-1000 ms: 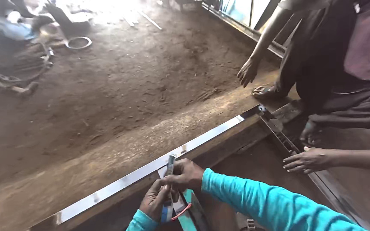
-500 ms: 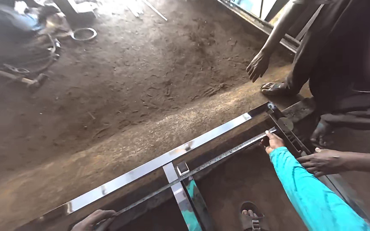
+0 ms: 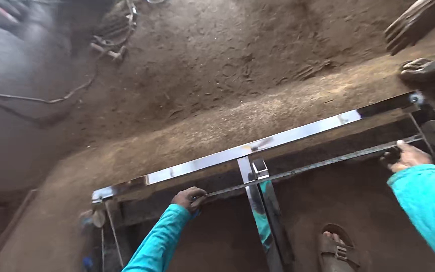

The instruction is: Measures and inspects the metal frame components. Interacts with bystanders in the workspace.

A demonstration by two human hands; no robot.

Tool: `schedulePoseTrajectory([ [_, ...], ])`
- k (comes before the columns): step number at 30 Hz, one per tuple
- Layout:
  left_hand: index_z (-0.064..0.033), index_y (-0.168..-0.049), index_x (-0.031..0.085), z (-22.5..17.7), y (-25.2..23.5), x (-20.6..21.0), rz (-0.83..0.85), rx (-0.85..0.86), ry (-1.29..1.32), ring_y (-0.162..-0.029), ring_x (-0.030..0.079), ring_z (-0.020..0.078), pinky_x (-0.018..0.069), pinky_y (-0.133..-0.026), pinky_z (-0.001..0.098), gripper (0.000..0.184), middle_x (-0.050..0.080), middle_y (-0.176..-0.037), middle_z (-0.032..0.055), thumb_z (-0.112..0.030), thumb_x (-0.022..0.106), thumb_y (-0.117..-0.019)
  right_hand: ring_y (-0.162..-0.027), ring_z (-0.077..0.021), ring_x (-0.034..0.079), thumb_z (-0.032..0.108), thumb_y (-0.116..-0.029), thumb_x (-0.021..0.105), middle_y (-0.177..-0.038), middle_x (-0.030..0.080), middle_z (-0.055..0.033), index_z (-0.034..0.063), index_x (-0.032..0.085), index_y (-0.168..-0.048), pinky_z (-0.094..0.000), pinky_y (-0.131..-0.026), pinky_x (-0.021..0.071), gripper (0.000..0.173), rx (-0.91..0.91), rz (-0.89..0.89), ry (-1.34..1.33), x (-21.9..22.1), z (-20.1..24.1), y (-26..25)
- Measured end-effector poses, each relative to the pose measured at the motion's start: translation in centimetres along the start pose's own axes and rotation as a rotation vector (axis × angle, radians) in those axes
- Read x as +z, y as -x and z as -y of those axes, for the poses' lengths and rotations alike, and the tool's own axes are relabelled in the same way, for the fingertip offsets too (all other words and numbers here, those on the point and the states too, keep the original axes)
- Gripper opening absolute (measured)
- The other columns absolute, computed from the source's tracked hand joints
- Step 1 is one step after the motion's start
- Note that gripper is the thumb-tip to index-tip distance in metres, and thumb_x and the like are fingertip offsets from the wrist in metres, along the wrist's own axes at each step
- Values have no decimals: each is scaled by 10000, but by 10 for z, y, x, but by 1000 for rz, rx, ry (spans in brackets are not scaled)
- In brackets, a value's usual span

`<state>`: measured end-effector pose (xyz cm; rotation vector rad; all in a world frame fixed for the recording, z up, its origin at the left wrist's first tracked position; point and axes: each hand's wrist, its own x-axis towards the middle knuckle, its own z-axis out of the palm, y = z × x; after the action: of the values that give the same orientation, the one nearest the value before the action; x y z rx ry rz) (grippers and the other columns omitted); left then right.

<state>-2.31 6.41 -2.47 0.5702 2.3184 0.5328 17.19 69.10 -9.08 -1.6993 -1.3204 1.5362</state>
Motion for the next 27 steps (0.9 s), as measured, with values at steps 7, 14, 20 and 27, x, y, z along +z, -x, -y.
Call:
schedulePoseTrajectory([
  [7,-33,-1030,774,0,-5,5,-46,25,59,-1202,662,284,491,-1054,541,118,709,-1252,130,-52,679,-965,-659,-103,606,480,-1014,578,-882,625,5,163,532,-1262,-320,-590,540,405,63,18,-45,2,1,10],
  [14,-32,-1045,776,3,-5,11,-25,12,47,-1247,645,294,473,-1083,529,132,692,-1302,148,-81,673,-979,-661,-120,612,541,-1058,434,-842,624,6,158,581,-1170,-346,-617,540,426,84,48,-69,13,-2,26],
  [20,-37,-1082,768,4,-6,11,3,-19,42,-1253,643,282,465,-1100,501,157,699,-1290,146,-96,653,-992,-646,-145,643,643,-1059,158,-807,667,-4,152,543,-1193,-365,-600,540,638,124,73,-40,18,-12,46],
  [27,-9,-1091,756,-1,-6,8,32,-13,36,-1226,651,315,464,-1091,514,157,699,-1271,174,-58,651,-986,-611,-132,597,622,-1046,-10,-738,621,-8,98,606,-1074,-348,-601,517,810,60,170,171,11,-33,75],
])
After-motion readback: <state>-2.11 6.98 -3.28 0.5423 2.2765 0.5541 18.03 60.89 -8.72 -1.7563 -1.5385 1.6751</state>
